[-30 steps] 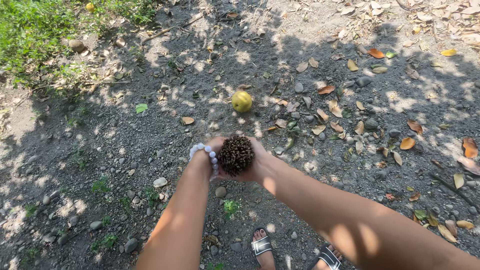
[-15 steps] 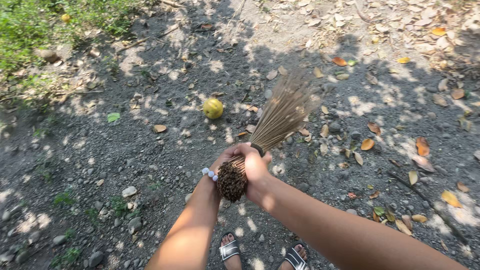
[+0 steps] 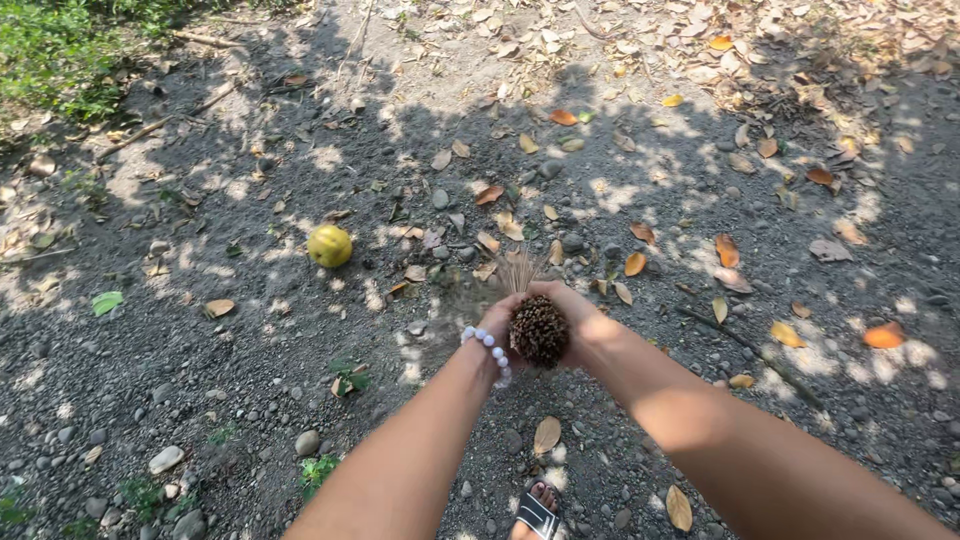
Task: The person reassembles a handheld broom by gathering the loose straw bristles and securing them together with a black band.
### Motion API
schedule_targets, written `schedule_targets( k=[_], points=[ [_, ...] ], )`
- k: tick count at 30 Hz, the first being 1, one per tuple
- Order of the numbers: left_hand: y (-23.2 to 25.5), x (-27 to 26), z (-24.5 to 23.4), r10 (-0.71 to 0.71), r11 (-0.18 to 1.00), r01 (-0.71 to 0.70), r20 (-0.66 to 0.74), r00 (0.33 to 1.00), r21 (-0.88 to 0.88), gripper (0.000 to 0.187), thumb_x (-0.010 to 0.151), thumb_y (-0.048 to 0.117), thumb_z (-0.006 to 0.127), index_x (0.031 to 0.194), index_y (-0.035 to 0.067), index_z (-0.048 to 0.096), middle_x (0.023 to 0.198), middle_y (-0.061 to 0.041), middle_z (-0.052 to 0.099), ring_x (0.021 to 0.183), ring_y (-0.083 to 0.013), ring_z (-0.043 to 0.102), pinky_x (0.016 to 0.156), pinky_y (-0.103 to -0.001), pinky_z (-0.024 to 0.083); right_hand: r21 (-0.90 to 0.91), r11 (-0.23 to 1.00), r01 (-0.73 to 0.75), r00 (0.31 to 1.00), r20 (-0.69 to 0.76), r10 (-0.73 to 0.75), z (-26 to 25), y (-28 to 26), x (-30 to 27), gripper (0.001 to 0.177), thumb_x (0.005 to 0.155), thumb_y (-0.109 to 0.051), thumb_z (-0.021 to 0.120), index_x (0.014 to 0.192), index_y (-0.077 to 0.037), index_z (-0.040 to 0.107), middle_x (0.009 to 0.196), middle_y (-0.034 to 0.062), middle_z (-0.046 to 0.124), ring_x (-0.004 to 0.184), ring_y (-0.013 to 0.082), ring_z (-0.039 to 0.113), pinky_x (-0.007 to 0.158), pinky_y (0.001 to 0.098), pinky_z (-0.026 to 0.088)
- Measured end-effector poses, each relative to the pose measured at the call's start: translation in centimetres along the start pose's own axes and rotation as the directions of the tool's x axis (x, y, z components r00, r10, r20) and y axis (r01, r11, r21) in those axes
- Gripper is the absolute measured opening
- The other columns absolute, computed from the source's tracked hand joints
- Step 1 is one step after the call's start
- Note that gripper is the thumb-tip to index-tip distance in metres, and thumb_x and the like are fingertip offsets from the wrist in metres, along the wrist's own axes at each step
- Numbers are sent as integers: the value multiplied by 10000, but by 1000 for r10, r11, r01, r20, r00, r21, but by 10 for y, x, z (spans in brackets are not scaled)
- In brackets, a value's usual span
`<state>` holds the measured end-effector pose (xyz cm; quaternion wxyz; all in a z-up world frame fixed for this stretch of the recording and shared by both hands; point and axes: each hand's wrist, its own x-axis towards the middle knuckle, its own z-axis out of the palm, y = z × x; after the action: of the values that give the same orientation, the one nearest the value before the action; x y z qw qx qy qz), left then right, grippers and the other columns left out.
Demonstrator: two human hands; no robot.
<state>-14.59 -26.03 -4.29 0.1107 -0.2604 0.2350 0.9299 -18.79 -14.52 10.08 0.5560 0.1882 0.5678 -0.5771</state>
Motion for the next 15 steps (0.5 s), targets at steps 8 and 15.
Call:
schedule_targets(
  k=[8,15],
  points=[
    [0,-39,46,63,998,-67,-325,944,-1,296,938,399,591,948,131,715,868,-70,756,705,-265,718,645,-450,602,180,981,74,941,312,-128,-11,11,-5,185,825,-260,689,903,-93,671,804,88,714,649,247,712,624,371,640],
    [-68,28,94,16,1000,-9,-434,901,17,304,946,411,602,951,128,713,872,-75,760,708,-270,722,641,-454,606,93,995,45,998,36,-48,-85,-3,-52,193,872,-247,656,906,-287,471,903,143,733,718,274,719,629,399,626]
  ],
)
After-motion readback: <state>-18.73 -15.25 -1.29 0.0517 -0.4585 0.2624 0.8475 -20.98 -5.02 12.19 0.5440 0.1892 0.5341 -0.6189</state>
